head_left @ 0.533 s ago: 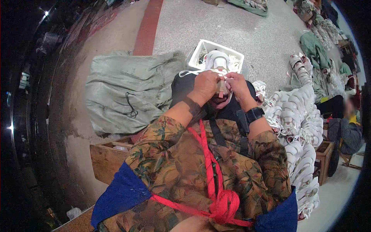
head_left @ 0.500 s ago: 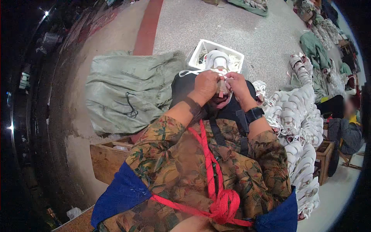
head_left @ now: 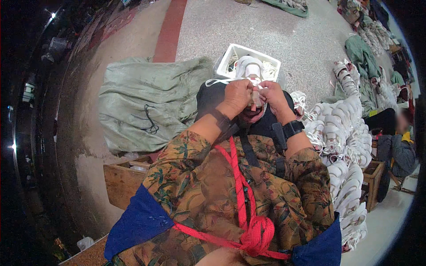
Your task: Lacing and threading shoelaces through the eyelets of several pairs of white shoes.
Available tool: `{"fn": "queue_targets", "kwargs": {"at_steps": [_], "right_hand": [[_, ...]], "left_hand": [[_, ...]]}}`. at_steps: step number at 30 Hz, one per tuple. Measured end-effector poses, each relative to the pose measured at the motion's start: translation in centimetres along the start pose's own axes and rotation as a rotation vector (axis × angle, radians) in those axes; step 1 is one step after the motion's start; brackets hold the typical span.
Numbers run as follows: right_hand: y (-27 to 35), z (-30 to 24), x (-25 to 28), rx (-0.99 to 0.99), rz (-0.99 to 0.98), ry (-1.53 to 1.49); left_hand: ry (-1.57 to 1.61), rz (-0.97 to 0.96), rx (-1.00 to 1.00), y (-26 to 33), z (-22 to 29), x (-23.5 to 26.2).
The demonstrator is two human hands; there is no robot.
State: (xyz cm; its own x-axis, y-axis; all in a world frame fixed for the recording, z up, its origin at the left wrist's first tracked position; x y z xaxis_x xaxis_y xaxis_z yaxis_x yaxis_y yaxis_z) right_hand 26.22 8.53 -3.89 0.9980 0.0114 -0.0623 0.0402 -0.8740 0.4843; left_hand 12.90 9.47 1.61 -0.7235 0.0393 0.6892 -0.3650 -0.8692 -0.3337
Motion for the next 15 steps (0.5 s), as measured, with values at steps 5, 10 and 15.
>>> {"fn": "queue_targets", "kwargs": {"at_steps": [5,10,15], "right_hand": [[0.9,-2.4,-0.6,0.179,0.188,0.405],[0.2,-2.6,0.0,0.269,0.303,0.636],[0.0,-2.1,1.2,0.311,0.299,0.601]], "left_hand": [[0.193,0.019,0.041,0.4,-1.2,-0.4],[0.092,-0.037,0.033,-0.3,-0.7,-0.8],[-0.085,-0.1,-0.116,0.0,1.5,0.8]]}}
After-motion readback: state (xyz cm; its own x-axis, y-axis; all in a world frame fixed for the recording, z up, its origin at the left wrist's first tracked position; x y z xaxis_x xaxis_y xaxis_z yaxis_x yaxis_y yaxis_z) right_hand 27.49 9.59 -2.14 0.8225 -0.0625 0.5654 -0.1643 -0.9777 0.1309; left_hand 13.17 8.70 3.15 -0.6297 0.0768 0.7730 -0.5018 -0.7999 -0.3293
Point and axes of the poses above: each hand's wrist, its own y-axis away from the middle knuckle, its own x-axis out of the back of the hand, z = x × y, the point moved 9 cm from there along -y, towards the middle knuckle, and after that the axes turned 11 degrees about -x, right-handed, at the moved point
